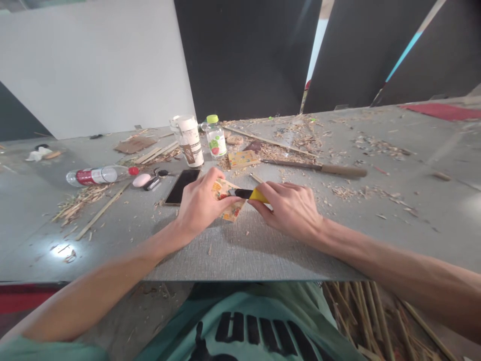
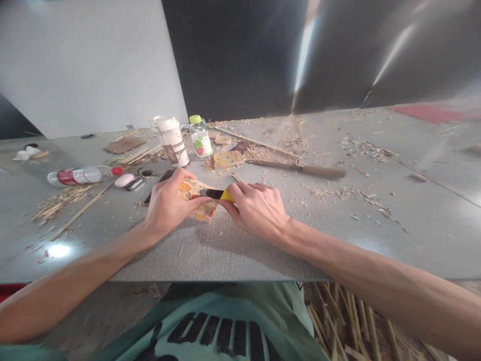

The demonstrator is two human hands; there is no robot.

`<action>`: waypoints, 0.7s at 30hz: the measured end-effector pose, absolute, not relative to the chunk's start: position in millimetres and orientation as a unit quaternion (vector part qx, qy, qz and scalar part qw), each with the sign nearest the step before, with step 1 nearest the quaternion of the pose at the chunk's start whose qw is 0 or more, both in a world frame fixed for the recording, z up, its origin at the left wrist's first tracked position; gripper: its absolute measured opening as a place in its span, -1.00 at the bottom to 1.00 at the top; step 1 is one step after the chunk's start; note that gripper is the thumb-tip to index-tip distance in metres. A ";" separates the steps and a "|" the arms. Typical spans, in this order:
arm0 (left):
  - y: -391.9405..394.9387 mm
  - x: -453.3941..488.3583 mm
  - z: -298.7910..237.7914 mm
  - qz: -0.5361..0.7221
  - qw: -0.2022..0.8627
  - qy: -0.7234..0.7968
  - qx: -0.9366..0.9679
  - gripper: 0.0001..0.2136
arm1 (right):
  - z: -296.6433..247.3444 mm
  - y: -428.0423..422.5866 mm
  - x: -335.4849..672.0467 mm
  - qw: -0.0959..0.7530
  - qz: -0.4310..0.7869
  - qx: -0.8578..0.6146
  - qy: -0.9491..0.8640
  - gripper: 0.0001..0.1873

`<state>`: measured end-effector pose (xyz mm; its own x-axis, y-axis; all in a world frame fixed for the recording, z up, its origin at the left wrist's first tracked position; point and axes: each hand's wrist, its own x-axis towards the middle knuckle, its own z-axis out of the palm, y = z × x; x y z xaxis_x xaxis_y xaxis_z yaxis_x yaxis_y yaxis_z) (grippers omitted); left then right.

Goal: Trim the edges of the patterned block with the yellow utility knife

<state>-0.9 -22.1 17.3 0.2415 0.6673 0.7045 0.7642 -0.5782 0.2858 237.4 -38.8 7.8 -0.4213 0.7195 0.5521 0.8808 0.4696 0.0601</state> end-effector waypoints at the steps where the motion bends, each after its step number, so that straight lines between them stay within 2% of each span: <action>1: -22.5 -1.0 17.7 -0.414 0.057 -0.458 -0.785 -0.47 | 7.7 -38.8 237.2 0.235 -0.176 -0.482 -0.825 -0.58; 12: -21.7 -2.0 15.7 -0.412 0.036 -0.478 -0.775 -0.48 | -8.2 -27.7 235.9 0.304 -0.059 -0.463 -0.830 -0.62; 21: -19.3 -4.4 18.0 -0.427 0.055 -0.474 -0.768 -0.48 | -7.7 -19.1 240.6 0.338 -0.132 -0.401 -0.841 -0.57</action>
